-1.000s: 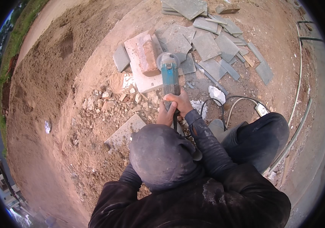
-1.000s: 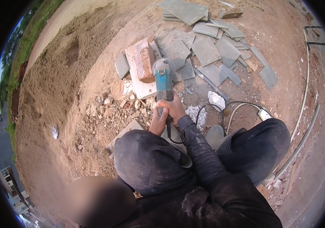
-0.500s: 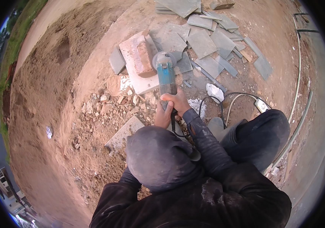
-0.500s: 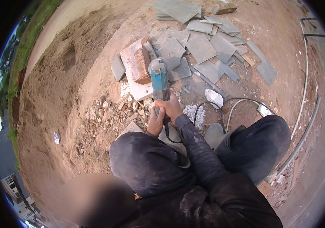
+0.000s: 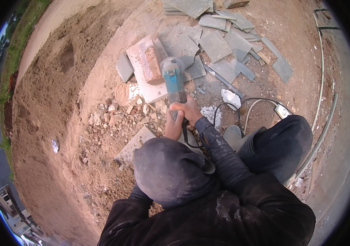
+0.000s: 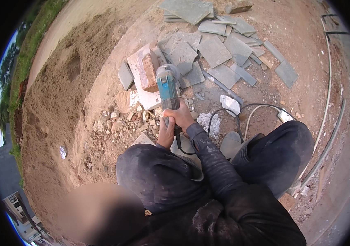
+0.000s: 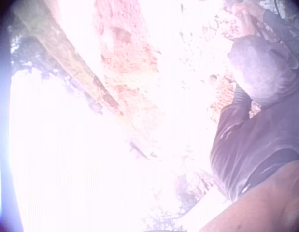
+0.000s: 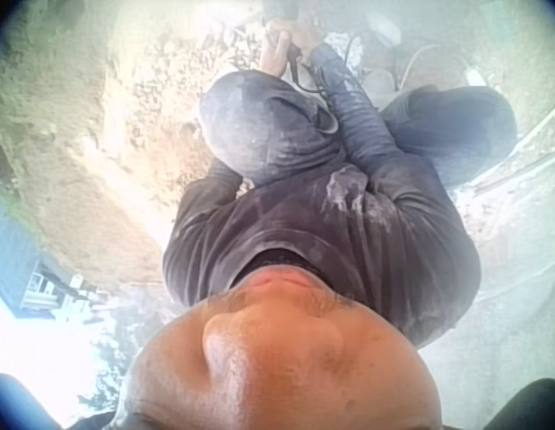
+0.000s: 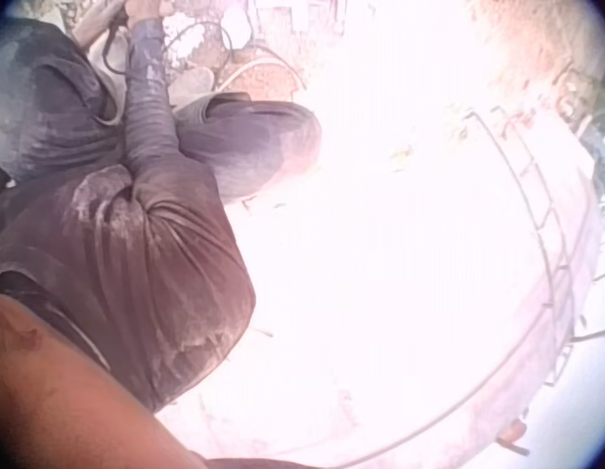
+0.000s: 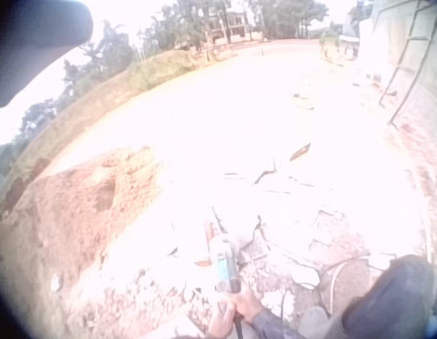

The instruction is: The person uses an angle grinder to cut a red brick placed on a white tile. They hold the brick with one hand and guide the grinder with the other, producing dust as the cut progresses. The person repositions the brick and grinder multiple times to complete the cut.

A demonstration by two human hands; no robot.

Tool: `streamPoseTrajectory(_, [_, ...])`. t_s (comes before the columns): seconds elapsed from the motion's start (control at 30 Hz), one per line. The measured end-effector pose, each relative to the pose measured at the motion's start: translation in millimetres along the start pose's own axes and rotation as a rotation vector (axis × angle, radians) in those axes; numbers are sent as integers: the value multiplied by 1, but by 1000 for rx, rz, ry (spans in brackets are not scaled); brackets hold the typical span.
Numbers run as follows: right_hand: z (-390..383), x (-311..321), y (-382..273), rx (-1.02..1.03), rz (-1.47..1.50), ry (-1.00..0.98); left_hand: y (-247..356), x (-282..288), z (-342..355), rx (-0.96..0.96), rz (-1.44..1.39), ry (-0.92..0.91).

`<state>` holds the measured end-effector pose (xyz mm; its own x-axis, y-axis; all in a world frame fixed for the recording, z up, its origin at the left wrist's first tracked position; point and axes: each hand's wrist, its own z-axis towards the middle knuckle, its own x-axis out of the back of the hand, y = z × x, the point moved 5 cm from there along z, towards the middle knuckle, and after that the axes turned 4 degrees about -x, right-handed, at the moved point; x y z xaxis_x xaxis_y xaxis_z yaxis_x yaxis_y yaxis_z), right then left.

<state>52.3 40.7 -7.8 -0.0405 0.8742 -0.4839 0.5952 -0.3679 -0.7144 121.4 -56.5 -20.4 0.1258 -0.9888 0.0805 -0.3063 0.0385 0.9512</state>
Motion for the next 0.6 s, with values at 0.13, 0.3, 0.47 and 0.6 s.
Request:
streamPoseTrajectory(0.13, [0,-4,0,3,18,21,4,3,2,8,9,-33])
streamPoseTrajectory(0.3, [7,23,1,27,-36,115,32,9,21,156,229,-222])
streamPoseTrajectory(0.47, [7,37,-15,76,3,170,74,54,102,-364,852,296])
streamPoseTrajectory(0.6, [3,51,-31,104,33,201,72,47,183,-364,1211,583])
